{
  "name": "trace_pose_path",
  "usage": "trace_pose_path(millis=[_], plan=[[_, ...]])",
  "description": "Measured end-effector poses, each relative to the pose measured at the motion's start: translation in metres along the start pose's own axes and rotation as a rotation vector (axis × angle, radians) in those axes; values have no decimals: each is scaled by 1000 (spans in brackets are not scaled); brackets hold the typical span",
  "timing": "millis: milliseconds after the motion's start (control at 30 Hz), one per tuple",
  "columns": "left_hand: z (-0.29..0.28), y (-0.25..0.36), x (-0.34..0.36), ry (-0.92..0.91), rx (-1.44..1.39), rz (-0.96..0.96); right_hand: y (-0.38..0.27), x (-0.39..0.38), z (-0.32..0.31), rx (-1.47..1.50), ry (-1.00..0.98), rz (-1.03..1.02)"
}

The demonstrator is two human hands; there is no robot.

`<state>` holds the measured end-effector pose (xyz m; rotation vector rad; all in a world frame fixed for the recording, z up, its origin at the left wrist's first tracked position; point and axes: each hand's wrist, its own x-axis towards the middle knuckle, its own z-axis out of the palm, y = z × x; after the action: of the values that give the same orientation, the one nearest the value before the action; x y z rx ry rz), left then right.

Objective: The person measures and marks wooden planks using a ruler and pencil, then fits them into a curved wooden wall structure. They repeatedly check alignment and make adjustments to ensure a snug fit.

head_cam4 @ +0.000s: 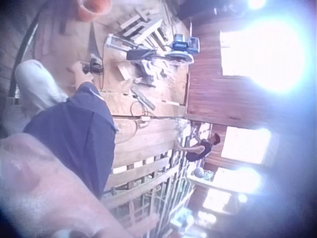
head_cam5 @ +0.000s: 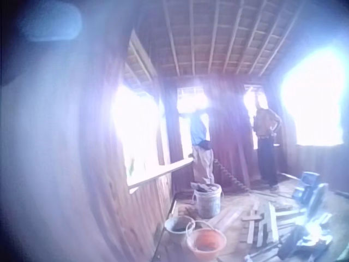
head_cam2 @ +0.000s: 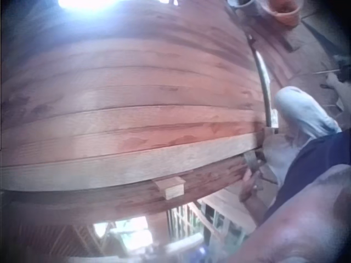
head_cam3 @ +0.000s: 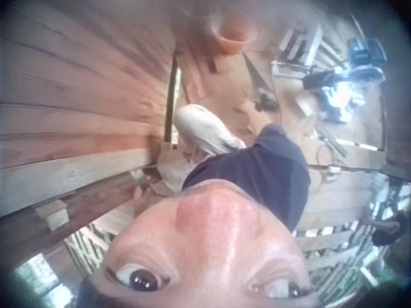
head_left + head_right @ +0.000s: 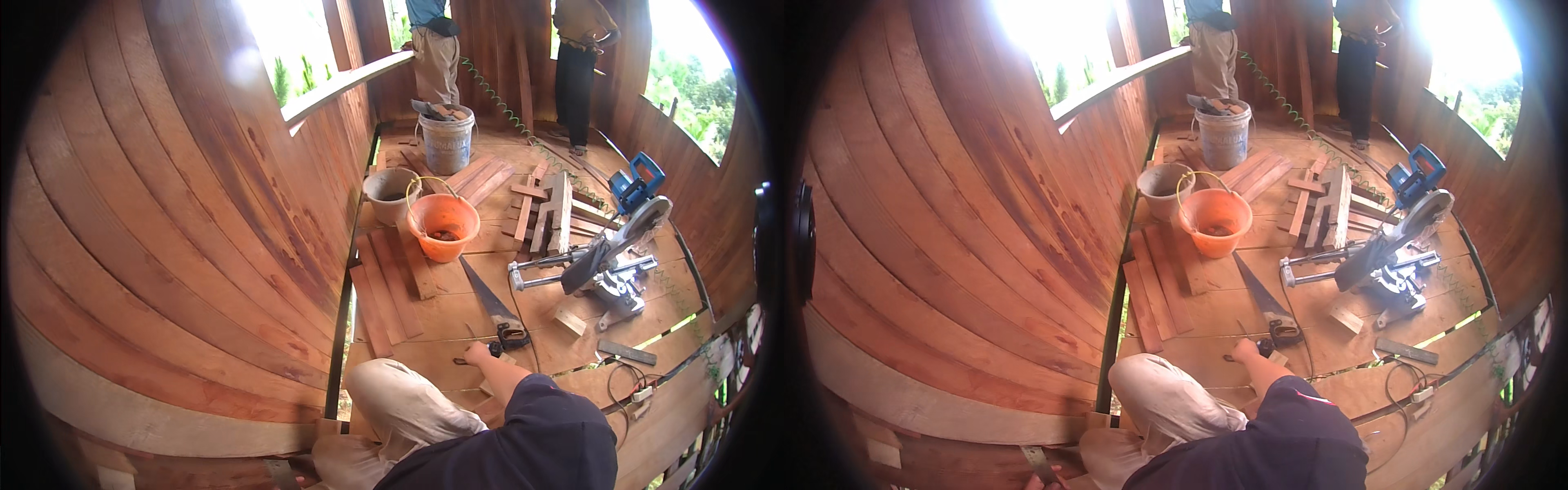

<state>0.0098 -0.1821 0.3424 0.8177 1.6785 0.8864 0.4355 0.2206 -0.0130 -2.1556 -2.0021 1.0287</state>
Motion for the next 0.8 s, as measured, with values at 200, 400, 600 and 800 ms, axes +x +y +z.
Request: trace_pose_path(millis=[200,400,600,800], plan=[[-1,-8,10,-54,-11,62,43,51,-24,112,313,118],[-11,-31,3,-30,-19,82,18,98,-166,798,519,-15],[-18,-46,-6,-49,-104,47,-24,55,-359,1117,761,-249],[-15,-41,6,-84,-102,105,-31,9,-481,1192,880,-356]])
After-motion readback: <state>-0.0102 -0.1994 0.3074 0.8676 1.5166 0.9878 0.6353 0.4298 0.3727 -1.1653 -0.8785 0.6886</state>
